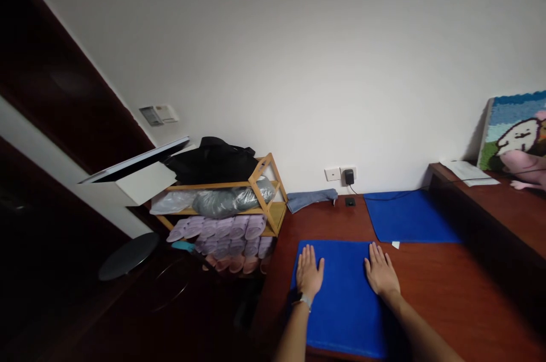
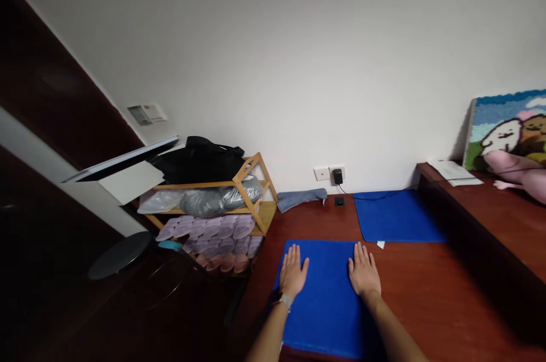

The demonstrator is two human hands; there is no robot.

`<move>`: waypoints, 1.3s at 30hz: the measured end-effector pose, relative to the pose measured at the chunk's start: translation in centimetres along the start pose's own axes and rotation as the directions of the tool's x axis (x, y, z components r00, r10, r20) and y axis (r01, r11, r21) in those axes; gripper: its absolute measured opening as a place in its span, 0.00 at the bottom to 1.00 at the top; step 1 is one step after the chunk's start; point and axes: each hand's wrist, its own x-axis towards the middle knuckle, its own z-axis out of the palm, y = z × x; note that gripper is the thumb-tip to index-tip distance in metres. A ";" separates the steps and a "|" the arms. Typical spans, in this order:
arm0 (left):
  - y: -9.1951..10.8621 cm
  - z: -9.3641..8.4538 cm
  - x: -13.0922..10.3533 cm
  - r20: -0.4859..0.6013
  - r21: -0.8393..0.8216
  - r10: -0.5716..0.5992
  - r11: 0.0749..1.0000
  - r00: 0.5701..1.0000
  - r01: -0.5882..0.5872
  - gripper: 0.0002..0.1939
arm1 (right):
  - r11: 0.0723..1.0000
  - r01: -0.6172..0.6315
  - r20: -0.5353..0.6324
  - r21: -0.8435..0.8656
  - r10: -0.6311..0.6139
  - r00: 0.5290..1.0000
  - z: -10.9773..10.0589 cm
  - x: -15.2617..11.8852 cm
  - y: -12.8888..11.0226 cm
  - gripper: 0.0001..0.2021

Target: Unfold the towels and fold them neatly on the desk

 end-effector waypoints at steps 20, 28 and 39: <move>-4.7 0.4 -1.2 -0.089 0.033 -0.077 0.996 0.993 0.080 0.37 | 0.997 0.043 0.004 0.071 -0.044 0.999 0.5 -5.6 0.6 0.35; -0.5 -1.2 -1.3 -0.162 0.028 0.070 0.997 0.984 -0.066 0.34 | 0.995 0.045 0.008 0.087 -0.046 0.999 -0.9 -6.4 0.0 0.34; 11.4 0.0 -8.5 0.097 -0.138 0.359 0.928 0.928 -0.345 0.33 | 0.996 0.073 -0.012 0.051 -0.073 0.997 -0.2 -6.3 0.2 0.33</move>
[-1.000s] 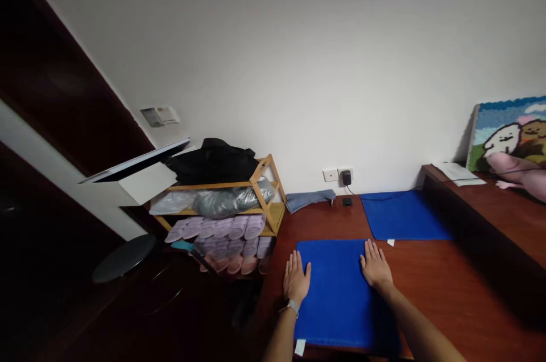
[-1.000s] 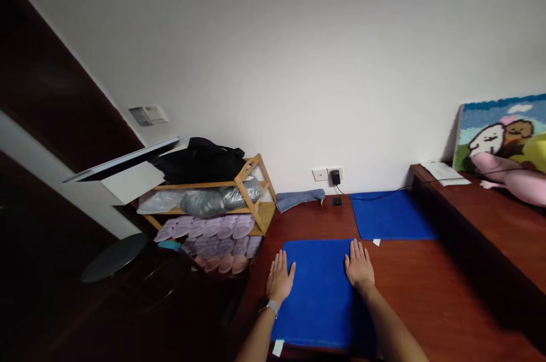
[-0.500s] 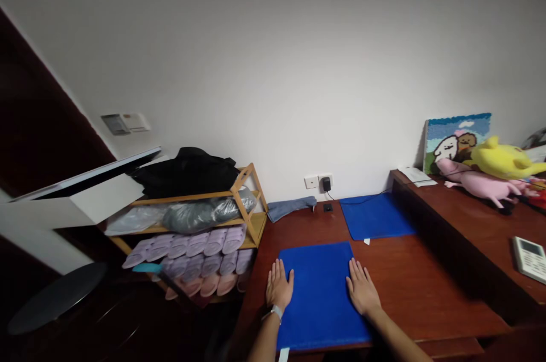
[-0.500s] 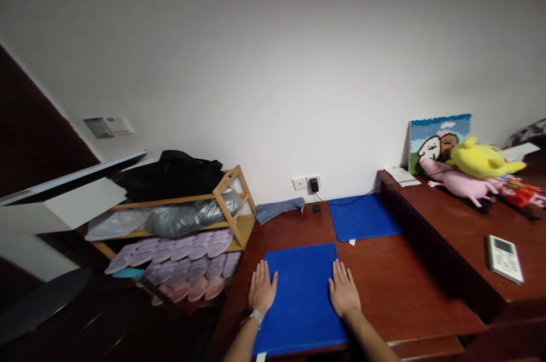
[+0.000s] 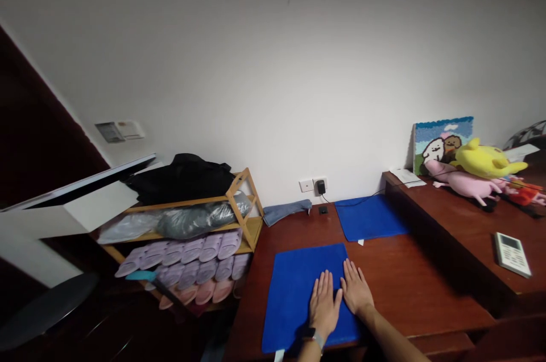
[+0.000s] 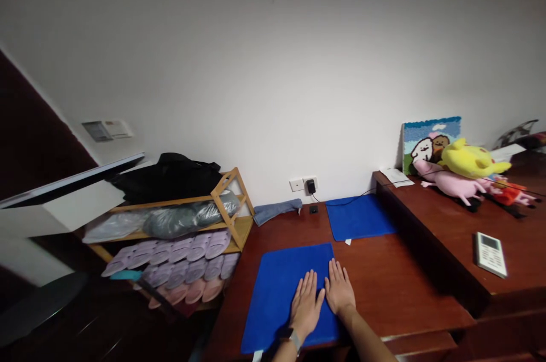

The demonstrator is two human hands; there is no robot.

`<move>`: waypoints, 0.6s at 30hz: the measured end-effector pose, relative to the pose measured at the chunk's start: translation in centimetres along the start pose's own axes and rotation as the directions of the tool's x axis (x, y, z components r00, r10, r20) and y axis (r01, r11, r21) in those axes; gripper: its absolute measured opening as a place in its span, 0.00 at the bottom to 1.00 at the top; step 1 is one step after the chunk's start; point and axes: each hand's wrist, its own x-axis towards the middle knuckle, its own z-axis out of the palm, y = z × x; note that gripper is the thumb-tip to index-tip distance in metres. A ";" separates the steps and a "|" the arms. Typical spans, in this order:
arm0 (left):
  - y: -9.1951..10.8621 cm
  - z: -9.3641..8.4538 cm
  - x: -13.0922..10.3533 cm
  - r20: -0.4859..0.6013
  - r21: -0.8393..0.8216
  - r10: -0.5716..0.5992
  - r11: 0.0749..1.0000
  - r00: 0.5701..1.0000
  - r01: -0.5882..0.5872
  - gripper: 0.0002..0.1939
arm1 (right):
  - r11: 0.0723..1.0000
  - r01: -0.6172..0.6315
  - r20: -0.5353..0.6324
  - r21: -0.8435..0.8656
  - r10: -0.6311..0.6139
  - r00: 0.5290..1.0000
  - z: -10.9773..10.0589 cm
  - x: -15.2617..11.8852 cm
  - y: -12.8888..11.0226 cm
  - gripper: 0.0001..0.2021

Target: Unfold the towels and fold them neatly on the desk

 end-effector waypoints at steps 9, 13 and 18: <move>-11.4 -3.2 -7.2 -0.090 0.160 -0.227 0.958 0.970 0.239 0.36 | 0.999 -0.038 0.017 0.030 0.038 0.999 -1.0 0.1 -0.7 0.34; -11.0 -2.8 -7.2 -0.111 0.167 -0.229 0.955 0.967 0.246 0.37 | 0.997 -0.081 0.064 0.005 0.081 0.995 -1.4 -1.3 -1.2 0.34; -10.4 -3.4 -7.0 -0.124 0.129 -0.220 0.963 0.968 0.236 0.37 | 0.997 -0.079 0.046 0.016 0.078 0.996 -1.1 -4.8 -1.4 0.34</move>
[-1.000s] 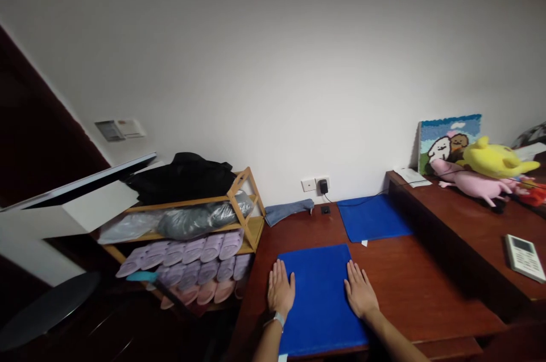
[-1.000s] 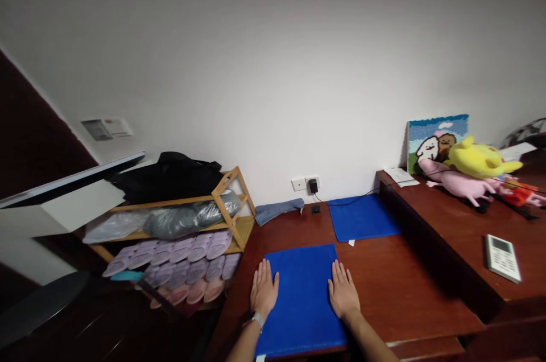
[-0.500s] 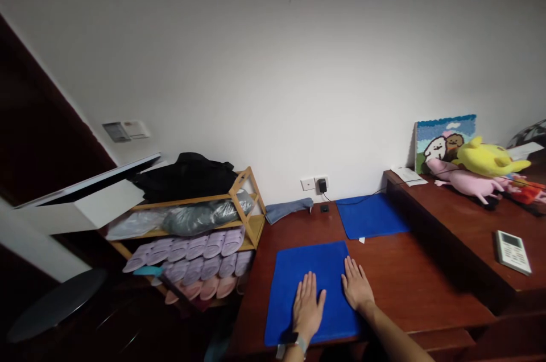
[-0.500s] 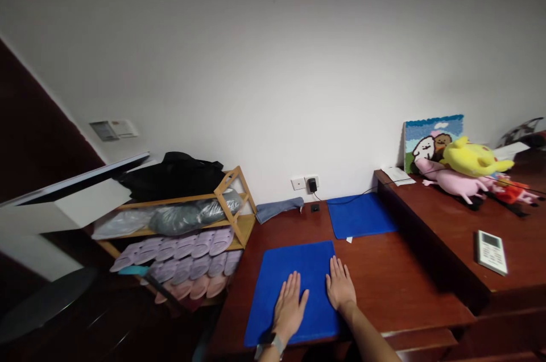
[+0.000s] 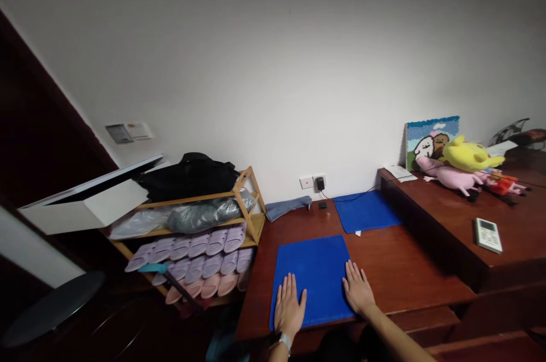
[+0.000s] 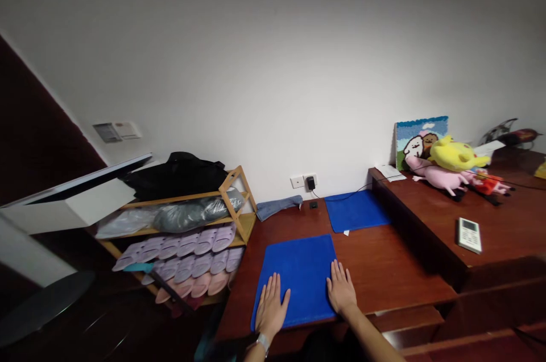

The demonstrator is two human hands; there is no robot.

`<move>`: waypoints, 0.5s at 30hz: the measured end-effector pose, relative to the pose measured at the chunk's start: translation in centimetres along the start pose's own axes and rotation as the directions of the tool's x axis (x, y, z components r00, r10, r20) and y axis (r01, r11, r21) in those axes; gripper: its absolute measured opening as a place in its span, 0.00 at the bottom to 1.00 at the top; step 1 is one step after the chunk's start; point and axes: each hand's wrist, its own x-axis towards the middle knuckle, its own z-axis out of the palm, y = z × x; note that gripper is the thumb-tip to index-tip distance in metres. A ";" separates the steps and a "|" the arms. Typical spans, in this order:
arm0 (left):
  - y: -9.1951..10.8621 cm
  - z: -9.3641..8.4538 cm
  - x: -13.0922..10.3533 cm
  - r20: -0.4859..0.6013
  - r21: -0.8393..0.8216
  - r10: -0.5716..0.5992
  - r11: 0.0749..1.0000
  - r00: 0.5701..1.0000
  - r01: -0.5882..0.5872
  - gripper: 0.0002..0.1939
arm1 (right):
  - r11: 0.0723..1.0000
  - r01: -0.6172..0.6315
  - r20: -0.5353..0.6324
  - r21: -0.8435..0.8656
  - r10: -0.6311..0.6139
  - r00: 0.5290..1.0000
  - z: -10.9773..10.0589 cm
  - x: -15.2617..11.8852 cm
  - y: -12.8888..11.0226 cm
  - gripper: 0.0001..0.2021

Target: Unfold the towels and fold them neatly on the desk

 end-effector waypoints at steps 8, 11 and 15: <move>-0.1 0.2 0.1 -0.030 -0.009 -0.008 1.000 1.000 0.008 0.36 | 0.999 0.024 -0.040 0.036 -0.022 0.999 -0.2 -2.1 0.2 0.34; -0.3 0.5 0.2 -0.044 0.001 -0.001 1.000 0.999 0.001 0.35 | 0.999 0.024 -0.032 0.032 -0.023 0.999 -0.4 -2.1 0.2 0.34; -0.3 0.5 0.3 -0.031 0.016 0.004 1.000 1.000 -0.003 0.36 | 0.999 0.012 0.001 0.033 -0.012 1.000 -0.9 -1.9 -0.1 0.34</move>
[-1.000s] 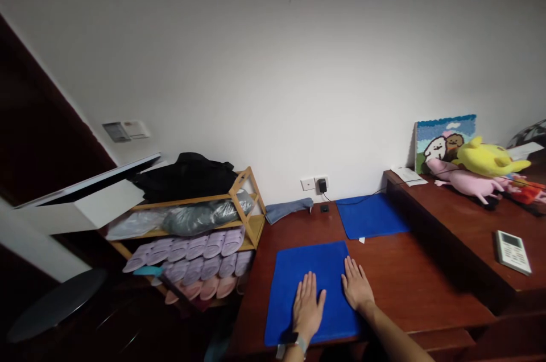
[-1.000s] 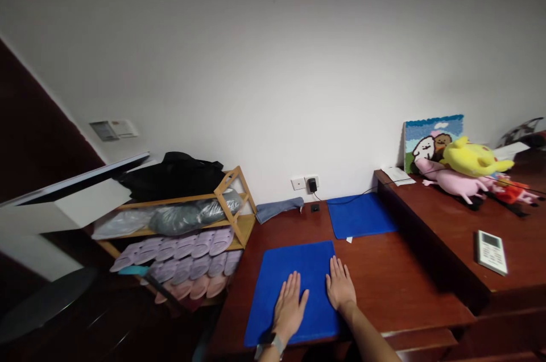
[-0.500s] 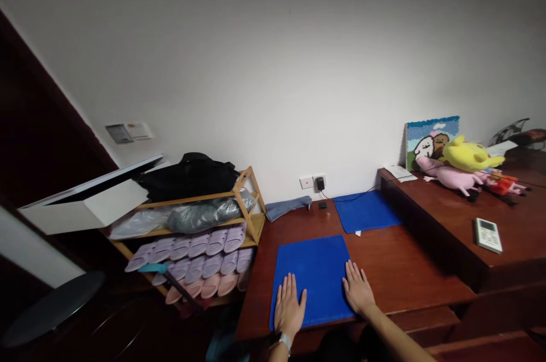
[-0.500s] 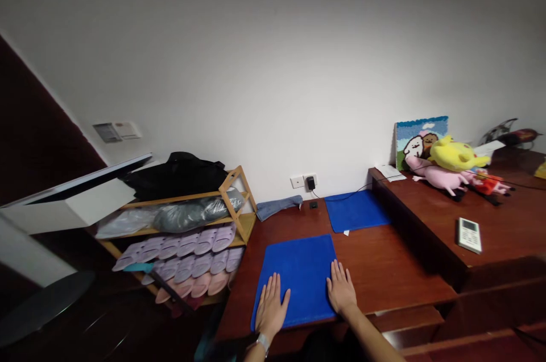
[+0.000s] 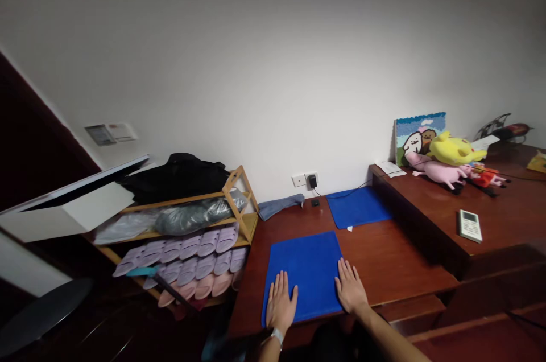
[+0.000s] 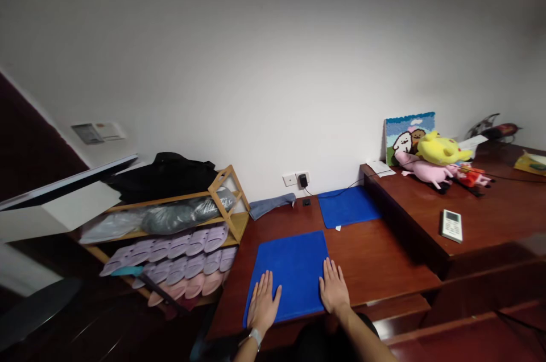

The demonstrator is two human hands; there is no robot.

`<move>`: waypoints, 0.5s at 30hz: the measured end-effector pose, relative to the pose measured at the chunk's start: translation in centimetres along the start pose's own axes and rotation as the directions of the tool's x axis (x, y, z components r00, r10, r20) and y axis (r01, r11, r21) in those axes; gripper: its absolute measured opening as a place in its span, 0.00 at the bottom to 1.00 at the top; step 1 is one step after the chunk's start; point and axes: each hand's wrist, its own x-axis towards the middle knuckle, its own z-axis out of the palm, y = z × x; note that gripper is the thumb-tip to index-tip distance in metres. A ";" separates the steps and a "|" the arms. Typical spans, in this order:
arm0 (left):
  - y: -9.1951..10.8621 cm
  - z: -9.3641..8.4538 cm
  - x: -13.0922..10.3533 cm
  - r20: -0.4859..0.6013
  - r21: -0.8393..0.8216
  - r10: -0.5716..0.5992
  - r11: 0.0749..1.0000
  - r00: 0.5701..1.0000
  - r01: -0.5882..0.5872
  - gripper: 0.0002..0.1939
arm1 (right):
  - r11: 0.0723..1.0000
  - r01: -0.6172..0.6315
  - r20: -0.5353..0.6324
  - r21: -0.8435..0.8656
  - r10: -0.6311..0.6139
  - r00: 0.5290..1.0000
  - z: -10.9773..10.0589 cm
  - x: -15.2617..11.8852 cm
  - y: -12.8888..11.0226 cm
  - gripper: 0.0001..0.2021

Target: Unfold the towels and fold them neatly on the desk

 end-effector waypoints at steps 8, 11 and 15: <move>0.1 -0.4 0.2 0.014 0.032 -0.002 0.999 1.000 0.002 0.36 | 0.998 0.002 -0.026 0.057 0.000 1.000 0.6 -2.3 -0.1 0.33; -0.3 0.0 0.4 0.000 0.033 0.010 0.999 1.000 -0.010 0.36 | 0.997 0.026 -0.068 0.074 -0.021 0.997 1.2 -3.0 0.1 0.33; -0.8 0.6 0.6 -0.044 0.018 0.012 1.000 0.999 -0.012 0.34 | 0.996 0.047 -0.119 0.082 -0.037 0.992 1.7 -2.9 0.3 0.32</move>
